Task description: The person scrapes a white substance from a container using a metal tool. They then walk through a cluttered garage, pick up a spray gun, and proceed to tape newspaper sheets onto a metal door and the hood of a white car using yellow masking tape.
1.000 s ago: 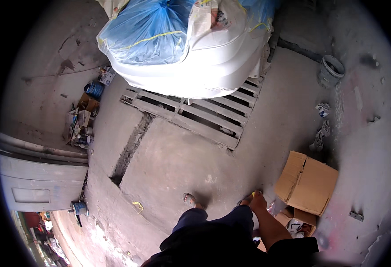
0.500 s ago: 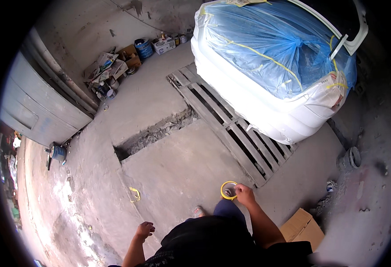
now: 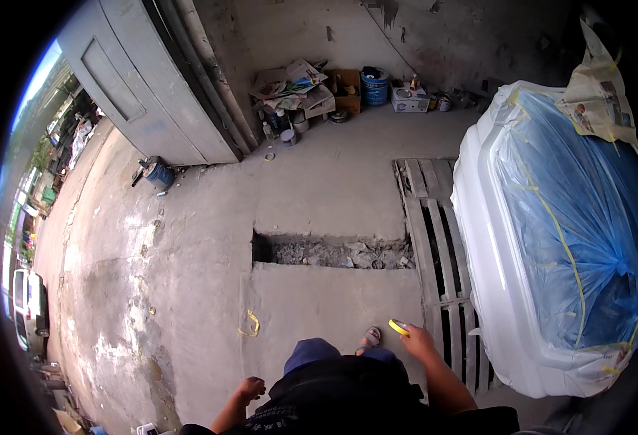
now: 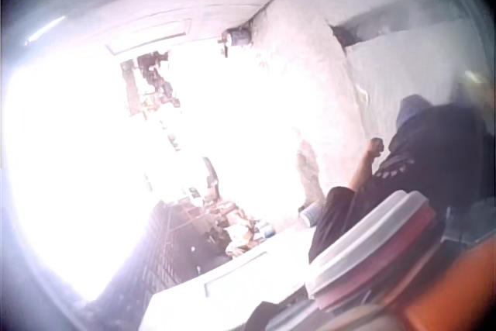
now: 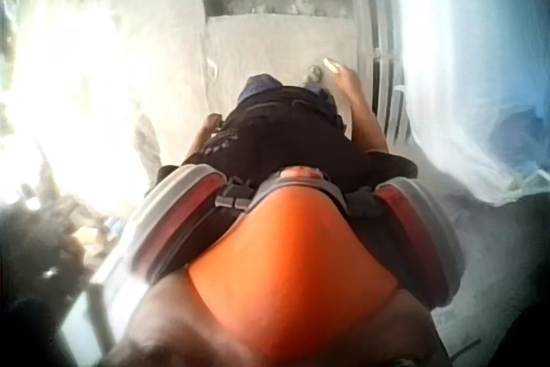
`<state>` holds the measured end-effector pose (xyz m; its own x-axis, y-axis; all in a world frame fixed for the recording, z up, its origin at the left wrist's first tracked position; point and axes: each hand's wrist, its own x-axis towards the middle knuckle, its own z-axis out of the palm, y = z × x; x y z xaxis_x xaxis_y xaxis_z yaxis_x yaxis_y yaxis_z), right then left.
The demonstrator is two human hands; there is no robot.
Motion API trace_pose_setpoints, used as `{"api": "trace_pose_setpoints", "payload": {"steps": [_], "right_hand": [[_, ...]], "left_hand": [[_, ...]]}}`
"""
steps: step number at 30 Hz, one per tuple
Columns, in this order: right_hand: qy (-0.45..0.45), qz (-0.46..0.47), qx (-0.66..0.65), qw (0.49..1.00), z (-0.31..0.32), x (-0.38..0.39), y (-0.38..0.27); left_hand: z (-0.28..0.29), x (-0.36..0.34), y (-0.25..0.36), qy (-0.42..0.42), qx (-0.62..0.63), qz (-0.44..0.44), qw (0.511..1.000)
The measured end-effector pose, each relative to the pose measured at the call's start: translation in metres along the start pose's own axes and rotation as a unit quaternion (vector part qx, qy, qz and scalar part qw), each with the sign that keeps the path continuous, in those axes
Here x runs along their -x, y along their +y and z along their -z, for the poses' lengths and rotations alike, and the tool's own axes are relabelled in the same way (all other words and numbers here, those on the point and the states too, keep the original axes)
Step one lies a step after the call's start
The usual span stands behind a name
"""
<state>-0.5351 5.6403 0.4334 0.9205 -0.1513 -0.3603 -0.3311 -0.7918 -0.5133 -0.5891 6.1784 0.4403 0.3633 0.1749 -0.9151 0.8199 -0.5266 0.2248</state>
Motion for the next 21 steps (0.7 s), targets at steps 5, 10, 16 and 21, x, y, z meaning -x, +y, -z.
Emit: {"api": "trace_pose_setpoints", "payload": {"steps": [5,10,16,21], "right_hand": [[0.068,0.125,0.070,0.987,0.068,-0.163,-0.074],[0.012,0.013,-0.063,0.998,0.091,-0.311,-0.115],[0.005,-0.090,-0.453,0.887,0.125,-0.422,-0.161],[-0.184,0.000,-0.494,0.850,0.157,-0.526,-0.203]], "left_hand": [[0.008,-0.053,0.064,0.012,0.124,-0.009,0.992],[0.053,-0.136,0.173,-0.007,0.106,-0.002,0.994],[0.159,-0.247,0.317,-0.015,-0.024,-0.064,0.998],[0.267,-0.334,0.477,0.035,0.051,-0.255,0.965]]}}
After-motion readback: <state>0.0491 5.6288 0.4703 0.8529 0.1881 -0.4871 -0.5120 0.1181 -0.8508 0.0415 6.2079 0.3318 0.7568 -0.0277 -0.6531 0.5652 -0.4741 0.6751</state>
